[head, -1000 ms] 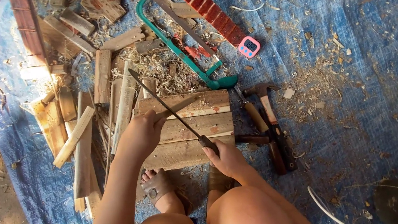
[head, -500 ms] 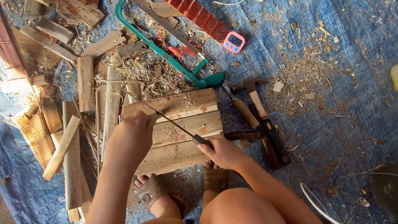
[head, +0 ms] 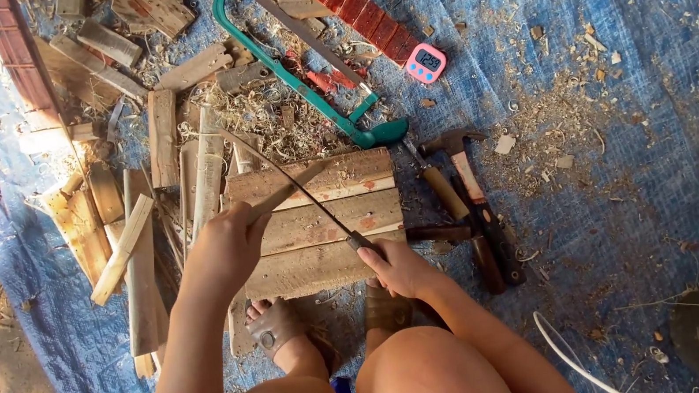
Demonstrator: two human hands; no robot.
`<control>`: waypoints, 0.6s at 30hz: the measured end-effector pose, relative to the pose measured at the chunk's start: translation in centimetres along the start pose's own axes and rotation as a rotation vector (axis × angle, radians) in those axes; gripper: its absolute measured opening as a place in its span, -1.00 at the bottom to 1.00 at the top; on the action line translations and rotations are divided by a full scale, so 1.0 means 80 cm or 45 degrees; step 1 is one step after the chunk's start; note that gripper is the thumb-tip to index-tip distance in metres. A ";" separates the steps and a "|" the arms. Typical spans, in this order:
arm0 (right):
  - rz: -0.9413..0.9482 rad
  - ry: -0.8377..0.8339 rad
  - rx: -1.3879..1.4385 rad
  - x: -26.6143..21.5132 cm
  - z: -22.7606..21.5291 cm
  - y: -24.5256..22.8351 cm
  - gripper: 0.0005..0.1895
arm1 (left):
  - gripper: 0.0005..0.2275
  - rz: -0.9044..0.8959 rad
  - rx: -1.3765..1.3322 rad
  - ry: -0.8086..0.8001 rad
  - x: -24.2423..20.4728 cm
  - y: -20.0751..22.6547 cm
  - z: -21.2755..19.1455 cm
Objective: Shaping a piece of wood by shaving it with a large knife and a wooden mallet on a workshop floor.
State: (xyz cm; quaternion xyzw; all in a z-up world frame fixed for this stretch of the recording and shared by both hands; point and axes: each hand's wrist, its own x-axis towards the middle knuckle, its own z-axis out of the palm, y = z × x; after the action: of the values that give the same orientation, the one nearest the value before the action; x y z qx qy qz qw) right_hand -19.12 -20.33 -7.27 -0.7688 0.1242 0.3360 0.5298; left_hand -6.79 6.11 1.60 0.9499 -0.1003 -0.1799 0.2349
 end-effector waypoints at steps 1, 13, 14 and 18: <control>0.000 0.007 0.000 -0.005 -0.003 -0.007 -0.44 | -0.72 0.007 -0.001 0.000 0.002 0.001 0.001; 0.166 0.058 -0.300 0.021 -0.030 0.020 -0.23 | -0.69 -0.028 0.039 -0.017 0.009 0.000 0.012; 0.169 0.047 -0.295 0.018 -0.029 0.015 -0.23 | -0.68 -0.017 0.041 -0.018 0.009 0.003 0.010; 0.149 0.001 -0.302 -0.010 -0.022 -0.017 -0.28 | -0.67 -0.002 0.059 -0.034 0.009 0.012 0.007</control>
State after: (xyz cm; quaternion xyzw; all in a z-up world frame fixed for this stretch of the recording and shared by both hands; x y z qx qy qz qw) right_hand -18.29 -21.46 -5.36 -0.8176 0.1286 0.3783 0.4145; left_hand -6.42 4.84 1.43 0.9527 -0.1070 -0.1903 0.2114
